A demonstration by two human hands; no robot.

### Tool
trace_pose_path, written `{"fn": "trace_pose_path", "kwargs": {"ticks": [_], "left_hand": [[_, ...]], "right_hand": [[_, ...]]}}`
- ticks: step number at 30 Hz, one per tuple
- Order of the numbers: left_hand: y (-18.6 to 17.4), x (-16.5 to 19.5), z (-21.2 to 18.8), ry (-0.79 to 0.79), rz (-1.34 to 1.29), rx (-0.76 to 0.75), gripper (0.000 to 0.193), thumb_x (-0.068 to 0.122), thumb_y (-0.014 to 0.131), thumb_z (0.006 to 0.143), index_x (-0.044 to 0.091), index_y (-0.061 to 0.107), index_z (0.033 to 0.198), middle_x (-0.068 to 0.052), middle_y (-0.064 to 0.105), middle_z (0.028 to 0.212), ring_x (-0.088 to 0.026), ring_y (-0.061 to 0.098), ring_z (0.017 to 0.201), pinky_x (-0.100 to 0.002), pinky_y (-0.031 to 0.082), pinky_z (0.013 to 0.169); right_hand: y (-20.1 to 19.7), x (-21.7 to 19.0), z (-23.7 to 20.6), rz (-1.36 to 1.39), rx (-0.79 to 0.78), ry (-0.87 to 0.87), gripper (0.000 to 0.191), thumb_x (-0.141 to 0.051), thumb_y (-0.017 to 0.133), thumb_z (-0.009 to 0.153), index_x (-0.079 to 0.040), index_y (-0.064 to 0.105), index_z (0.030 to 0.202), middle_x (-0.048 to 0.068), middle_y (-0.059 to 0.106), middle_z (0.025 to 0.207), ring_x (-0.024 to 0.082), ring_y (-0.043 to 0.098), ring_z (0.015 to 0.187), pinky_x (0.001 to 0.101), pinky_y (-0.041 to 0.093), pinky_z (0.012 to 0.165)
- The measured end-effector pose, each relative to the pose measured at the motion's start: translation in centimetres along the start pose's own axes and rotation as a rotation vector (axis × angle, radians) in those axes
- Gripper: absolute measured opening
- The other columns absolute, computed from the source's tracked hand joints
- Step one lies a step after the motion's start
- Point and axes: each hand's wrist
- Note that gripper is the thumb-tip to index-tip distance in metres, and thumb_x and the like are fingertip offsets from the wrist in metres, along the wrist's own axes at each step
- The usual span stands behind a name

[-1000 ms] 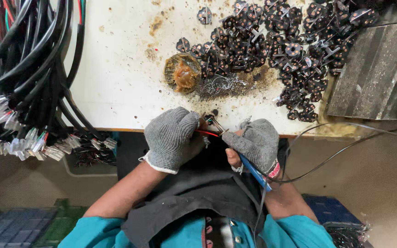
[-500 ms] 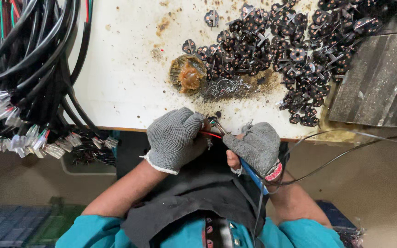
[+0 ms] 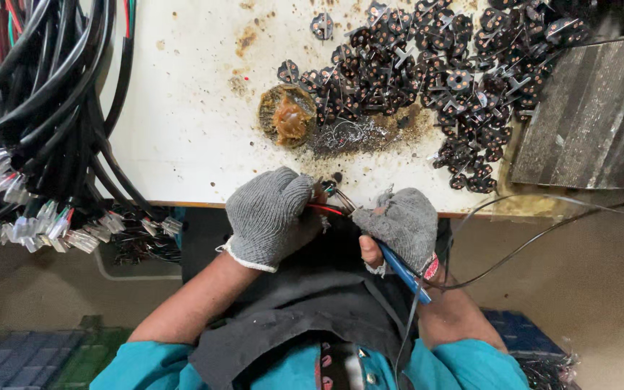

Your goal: The person solders wire ends to small black plug components at a workbench. They hold a wire and component, apply the soldering iron to the joint, dip the joint in rosin flux, and set finished assemblies aside with a pile of completed parts on the table.

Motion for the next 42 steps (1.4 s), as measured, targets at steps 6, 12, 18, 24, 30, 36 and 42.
{"fn": "trace_pose_path", "kwargs": {"ticks": [6,12,18,24,30,36,42], "left_hand": [[0.1,-0.2,0.0,0.005,0.007,-0.002,0.025,0.021,0.081,0.063,0.019,0.065,0.082,-0.004,0.056,0.074,-0.027,0.06,0.066,-0.042,0.045,0.057],[0.3,-0.4,-0.2,0.016,-0.01,0.017,0.025,0.022,0.08,0.064,0.019,0.065,0.083,-0.005,0.056,0.074,-0.027,0.06,0.066,-0.042,0.045,0.056],[0.4,-0.3,-0.1,0.014,0.023,0.033,0.022,0.021,0.079,0.066,0.019,0.064,0.082,-0.005,0.056,0.073,-0.027,0.06,0.065,-0.042,0.045,0.055],[0.5,-0.2,-0.1,0.008,0.027,0.041,0.02,0.019,0.079,0.069,0.019,0.063,0.08,-0.005,0.055,0.072,-0.027,0.06,0.064,-0.042,0.045,0.055],[0.4,-0.3,-0.1,0.017,0.008,0.02,0.021,0.019,0.078,0.066,0.019,0.065,0.082,-0.005,0.057,0.073,-0.028,0.06,0.065,-0.042,0.046,0.055],[0.3,-0.2,-0.1,0.006,-0.007,0.007,0.021,0.019,0.079,0.066,0.02,0.064,0.082,-0.004,0.057,0.073,-0.027,0.061,0.066,-0.042,0.046,0.056],[0.4,-0.2,0.0,0.02,0.003,0.039,0.021,0.019,0.079,0.067,0.021,0.065,0.082,-0.004,0.057,0.073,-0.027,0.061,0.065,-0.042,0.046,0.057]], "right_hand": [[0.2,0.6,-0.8,-0.147,-0.193,0.004,0.021,-0.036,0.076,0.075,-0.028,0.08,0.094,0.001,0.065,0.073,0.031,0.06,0.064,0.0466,0.043,0.059],[0.6,0.1,-0.9,-0.053,-0.387,0.219,0.01,-0.038,0.082,0.077,-0.035,0.073,0.076,-0.007,0.065,0.061,0.023,0.061,0.055,0.0441,0.044,0.054],[0.6,-0.3,0.1,-0.144,-0.277,0.038,0.004,-0.033,0.08,0.075,-0.03,0.076,0.075,-0.002,0.064,0.061,0.024,0.06,0.051,0.044,0.042,0.047],[0.5,-0.2,0.1,-0.057,-0.274,0.078,0.009,-0.033,0.083,0.073,-0.032,0.074,0.073,-0.003,0.062,0.059,0.024,0.057,0.049,0.0428,0.042,0.047],[0.6,0.2,-0.8,-0.126,-0.26,0.039,0.022,-0.034,0.082,0.067,-0.03,0.08,0.089,-0.001,0.065,0.065,0.027,0.059,0.057,0.0441,0.042,0.051],[0.6,-0.6,0.6,-0.055,-0.007,0.05,0.025,-0.028,0.074,0.075,-0.018,0.076,0.098,0.004,0.063,0.073,0.031,0.061,0.066,0.0465,0.046,0.063],[-0.1,-2.4,3.3,0.074,0.111,0.22,0.021,-0.025,0.07,0.09,-0.009,0.072,0.103,0.006,0.066,0.079,0.031,0.063,0.071,0.0447,0.048,0.07]]}}
Point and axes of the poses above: each hand's wrist, its own z-axis towards the middle knuckle, its own y-axis out of the palm, x = y × z
